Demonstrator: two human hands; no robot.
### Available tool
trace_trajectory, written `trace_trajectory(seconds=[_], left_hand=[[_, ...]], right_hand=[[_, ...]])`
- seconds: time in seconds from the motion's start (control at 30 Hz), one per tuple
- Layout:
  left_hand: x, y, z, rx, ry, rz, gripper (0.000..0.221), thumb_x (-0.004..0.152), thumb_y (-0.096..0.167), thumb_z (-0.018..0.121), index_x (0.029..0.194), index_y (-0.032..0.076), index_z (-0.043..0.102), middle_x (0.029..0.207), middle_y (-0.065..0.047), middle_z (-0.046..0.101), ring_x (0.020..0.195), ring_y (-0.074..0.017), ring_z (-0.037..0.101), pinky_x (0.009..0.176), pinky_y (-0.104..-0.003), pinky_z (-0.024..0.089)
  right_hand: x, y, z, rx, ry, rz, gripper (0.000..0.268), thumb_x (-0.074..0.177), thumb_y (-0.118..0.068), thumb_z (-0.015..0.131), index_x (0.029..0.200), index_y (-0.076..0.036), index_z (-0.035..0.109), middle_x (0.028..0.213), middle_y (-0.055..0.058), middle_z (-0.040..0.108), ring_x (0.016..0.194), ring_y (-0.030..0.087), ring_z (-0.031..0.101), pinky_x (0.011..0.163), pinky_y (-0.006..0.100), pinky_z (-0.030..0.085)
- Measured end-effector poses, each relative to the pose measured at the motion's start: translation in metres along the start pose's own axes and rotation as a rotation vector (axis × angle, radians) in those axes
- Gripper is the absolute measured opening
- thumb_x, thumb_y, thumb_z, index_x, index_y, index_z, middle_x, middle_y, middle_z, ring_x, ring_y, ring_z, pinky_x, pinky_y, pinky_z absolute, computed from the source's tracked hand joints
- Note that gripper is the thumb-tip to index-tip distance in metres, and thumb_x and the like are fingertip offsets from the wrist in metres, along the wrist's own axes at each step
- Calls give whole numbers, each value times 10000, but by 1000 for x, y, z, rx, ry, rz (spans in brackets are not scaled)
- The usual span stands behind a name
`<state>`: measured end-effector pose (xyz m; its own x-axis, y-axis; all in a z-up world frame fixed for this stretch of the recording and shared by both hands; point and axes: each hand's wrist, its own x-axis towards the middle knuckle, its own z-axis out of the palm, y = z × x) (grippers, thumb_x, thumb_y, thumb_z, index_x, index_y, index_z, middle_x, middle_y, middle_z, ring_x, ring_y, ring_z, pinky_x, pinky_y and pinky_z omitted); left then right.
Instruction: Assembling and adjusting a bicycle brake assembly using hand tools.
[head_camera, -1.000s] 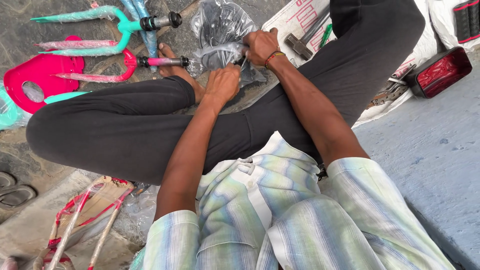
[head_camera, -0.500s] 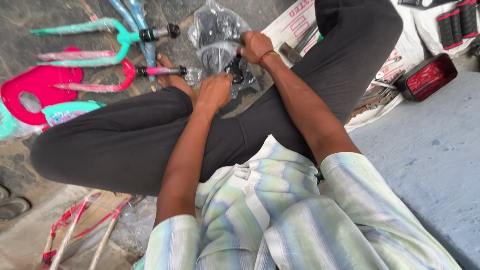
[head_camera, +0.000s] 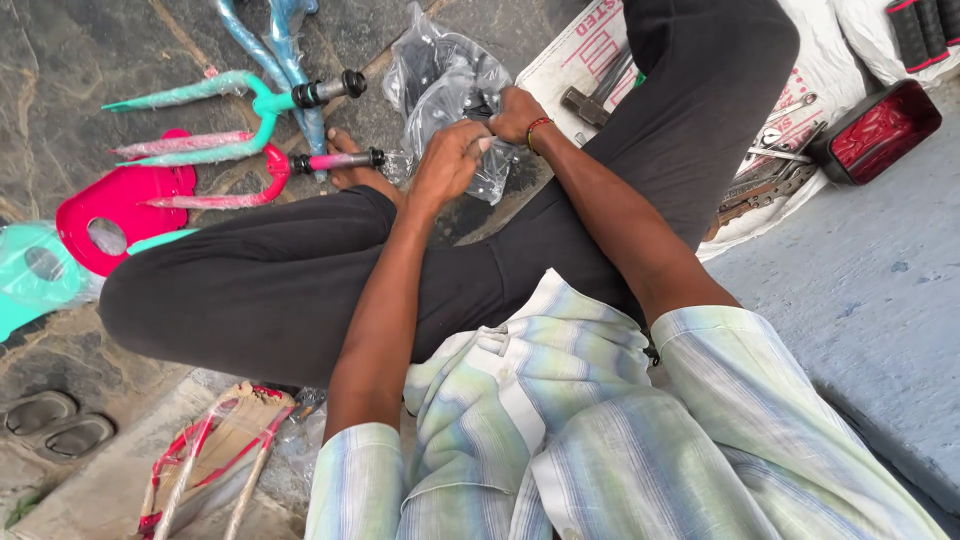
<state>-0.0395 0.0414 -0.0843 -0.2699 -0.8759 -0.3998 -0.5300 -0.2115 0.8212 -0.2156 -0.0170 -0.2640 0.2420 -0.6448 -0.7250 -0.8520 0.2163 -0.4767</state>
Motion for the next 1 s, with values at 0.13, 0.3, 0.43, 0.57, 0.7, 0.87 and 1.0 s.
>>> trace_trajectory(seconds=[0.13,0.3,0.43,0.57,0.7,0.87,1.0], left_hand=[[-24,18,-16,246,-104,-113,211,982,190,603,935,-5,667,968,-189,689,901,-422,654,800,-547,470],[-37,9,-23,303,18,-187,219,924,208,618,948,4,691,961,-235,690,907,-437,661,823,-547,488],[-28,27,-29,316,103,-419,368,1019,357,601,942,17,718,913,-259,680,904,-440,662,842,-531,491],[-17,15,-26,376,359,-262,373,1004,301,639,898,-53,684,934,-229,678,856,-425,678,772,-505,507],[-1,-18,-28,407,825,-139,320,903,150,652,1104,-99,634,1065,-279,608,932,-386,655,772,-472,511],[8,-64,-36,-159,773,-518,275,1002,265,634,1020,-2,699,926,-217,703,949,-376,702,893,-473,516],[9,-93,-31,-64,847,-546,282,969,270,683,1026,-5,705,1061,-261,694,1060,-410,650,986,-485,444]], right_hand=[[-51,-58,-66,258,105,-57,580,653,-331,892,1051,53,717,987,260,746,930,353,732,839,439,531],[-38,-52,-48,357,92,-110,607,660,-300,921,1102,60,710,1006,243,758,931,327,759,863,411,546],[-18,-34,-27,178,327,-341,834,644,-333,994,1212,148,618,1125,337,672,1019,438,675,852,502,507],[-60,-71,-64,169,250,-362,835,735,-335,935,1321,140,576,1034,297,696,939,354,720,839,436,553],[-96,-94,-70,90,70,-292,770,768,-344,858,1346,84,582,779,217,683,752,312,698,732,459,527],[-99,-94,-73,42,107,-478,634,771,-318,867,1226,67,649,735,189,666,656,287,659,622,451,494],[-120,-105,-77,10,110,-499,432,857,-332,825,1128,-12,721,722,161,684,613,292,631,601,470,467]])
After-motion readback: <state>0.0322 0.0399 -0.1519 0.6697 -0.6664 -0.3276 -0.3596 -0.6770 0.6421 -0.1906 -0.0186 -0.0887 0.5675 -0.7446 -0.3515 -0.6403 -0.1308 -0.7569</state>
